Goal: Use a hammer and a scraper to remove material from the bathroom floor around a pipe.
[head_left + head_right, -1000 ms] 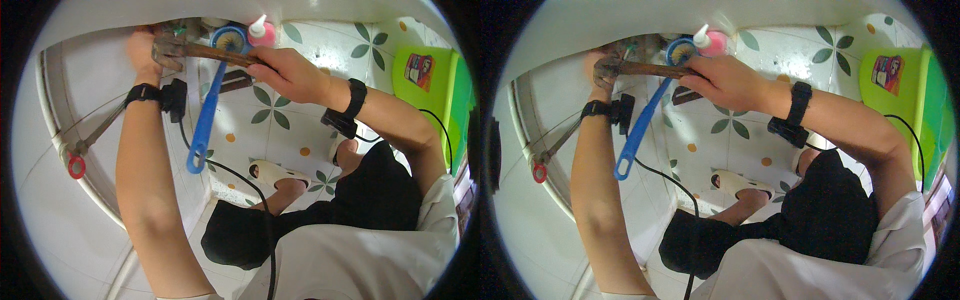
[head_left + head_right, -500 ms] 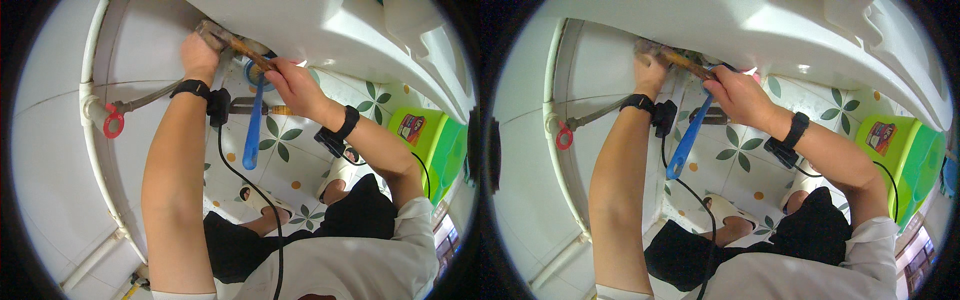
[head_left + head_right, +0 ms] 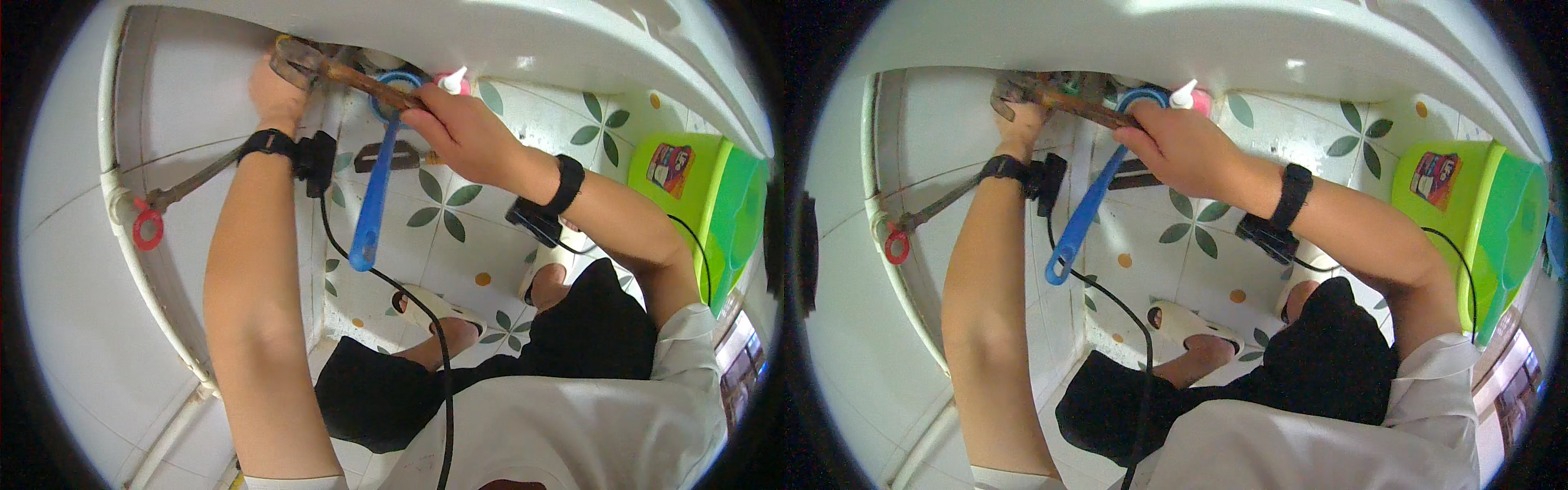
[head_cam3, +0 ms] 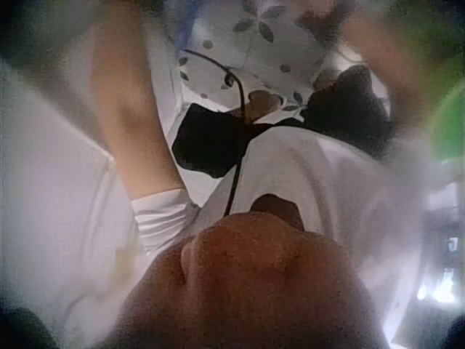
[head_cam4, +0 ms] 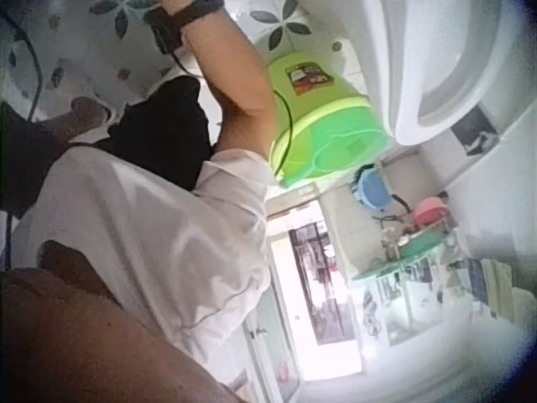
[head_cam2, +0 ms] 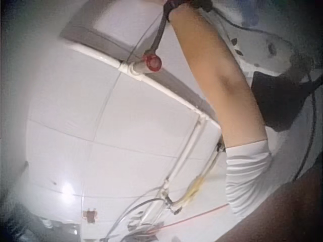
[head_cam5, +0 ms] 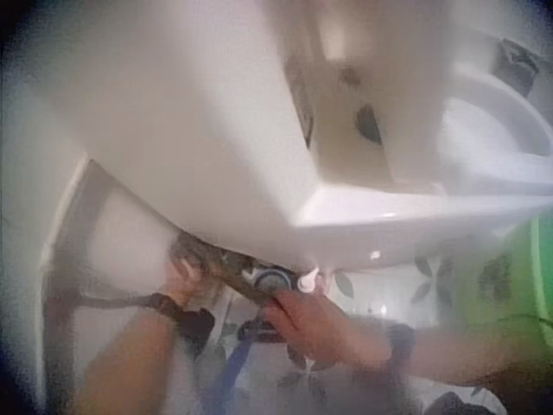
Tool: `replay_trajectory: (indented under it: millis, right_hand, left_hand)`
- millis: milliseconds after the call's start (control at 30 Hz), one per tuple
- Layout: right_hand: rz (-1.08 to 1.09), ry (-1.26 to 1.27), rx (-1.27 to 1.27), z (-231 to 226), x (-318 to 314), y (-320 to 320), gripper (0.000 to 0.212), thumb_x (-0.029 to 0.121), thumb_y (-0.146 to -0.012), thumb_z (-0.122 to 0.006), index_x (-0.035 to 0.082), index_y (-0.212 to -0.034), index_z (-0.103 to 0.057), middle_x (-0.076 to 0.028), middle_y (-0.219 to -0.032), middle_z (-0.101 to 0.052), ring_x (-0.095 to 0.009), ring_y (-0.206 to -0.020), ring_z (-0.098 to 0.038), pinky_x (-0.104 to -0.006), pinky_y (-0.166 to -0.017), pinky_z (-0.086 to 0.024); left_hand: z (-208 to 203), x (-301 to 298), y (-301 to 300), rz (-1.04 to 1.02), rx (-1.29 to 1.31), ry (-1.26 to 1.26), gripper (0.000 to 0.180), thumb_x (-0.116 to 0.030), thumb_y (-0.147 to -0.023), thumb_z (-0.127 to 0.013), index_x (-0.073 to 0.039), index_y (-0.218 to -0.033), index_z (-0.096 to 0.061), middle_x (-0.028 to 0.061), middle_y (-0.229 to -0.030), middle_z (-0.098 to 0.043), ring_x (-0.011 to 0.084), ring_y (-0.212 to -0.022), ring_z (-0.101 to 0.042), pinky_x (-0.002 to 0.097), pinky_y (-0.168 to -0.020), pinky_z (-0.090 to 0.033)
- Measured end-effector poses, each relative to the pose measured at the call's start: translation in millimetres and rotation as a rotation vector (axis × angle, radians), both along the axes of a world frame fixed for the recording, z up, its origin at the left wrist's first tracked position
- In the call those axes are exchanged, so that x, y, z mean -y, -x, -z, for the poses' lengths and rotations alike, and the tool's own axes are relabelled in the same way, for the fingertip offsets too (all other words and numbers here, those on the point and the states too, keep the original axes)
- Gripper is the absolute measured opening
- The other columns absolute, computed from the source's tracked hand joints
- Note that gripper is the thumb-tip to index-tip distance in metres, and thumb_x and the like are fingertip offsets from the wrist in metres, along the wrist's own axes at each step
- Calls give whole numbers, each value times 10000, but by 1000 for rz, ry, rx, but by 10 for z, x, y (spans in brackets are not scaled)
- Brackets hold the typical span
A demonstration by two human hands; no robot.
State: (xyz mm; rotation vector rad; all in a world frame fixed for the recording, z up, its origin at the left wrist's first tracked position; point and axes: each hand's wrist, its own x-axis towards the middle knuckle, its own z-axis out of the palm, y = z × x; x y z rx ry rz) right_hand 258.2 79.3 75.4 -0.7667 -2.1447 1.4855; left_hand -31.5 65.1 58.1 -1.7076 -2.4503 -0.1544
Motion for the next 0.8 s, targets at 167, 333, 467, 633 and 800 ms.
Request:
replay_trajectory:
  millis: [167,333,467,633,800]
  right_hand:
    - [-35,147,40,304,244,-427,250,255,-911,-486,8,-917,-521,-204,-693,-563,-394,-644,-555,-415,-551,-423]
    - [12,186,30,515,356,-627,218,212,-899,-504,9,-975,-530,-200,-700,-566,-383,-644,-563,-401,-558,-431]
    - [50,210,37,665,431,-715,218,206,-888,-514,17,-997,-518,-199,-709,-574,-381,-652,-570,-409,-567,-433]
    - [37,161,143,816,510,-871,240,235,-885,-518,22,-994,-512,-196,-709,-576,-388,-663,-572,-422,-575,-433]
    - [-22,173,336,967,677,-1193,230,236,-874,-530,34,-985,-527,-193,-708,-575,-389,-682,-579,-436,-584,-441]
  left_hand:
    - [-167,-112,-56,-185,109,-116,295,-283,-801,-596,-9,-908,-631,192,-860,-648,376,-852,-607,434,-748,-467]
    - [-579,110,-511,-141,395,-237,235,-214,-834,-596,1,-923,-627,156,-824,-654,294,-779,-623,364,-710,-472]
    - [-701,497,-802,78,628,-419,163,-103,-821,-624,-4,-950,-619,105,-842,-645,217,-716,-603,291,-644,-466]
    - [-939,1177,-1013,291,324,-321,187,-32,-769,-648,-28,-950,-603,115,-839,-617,240,-704,-590,297,-607,-465]
    - [-883,1823,-862,262,356,-159,187,-25,-754,-639,-38,-931,-582,134,-845,-598,279,-696,-578,329,-597,-470]
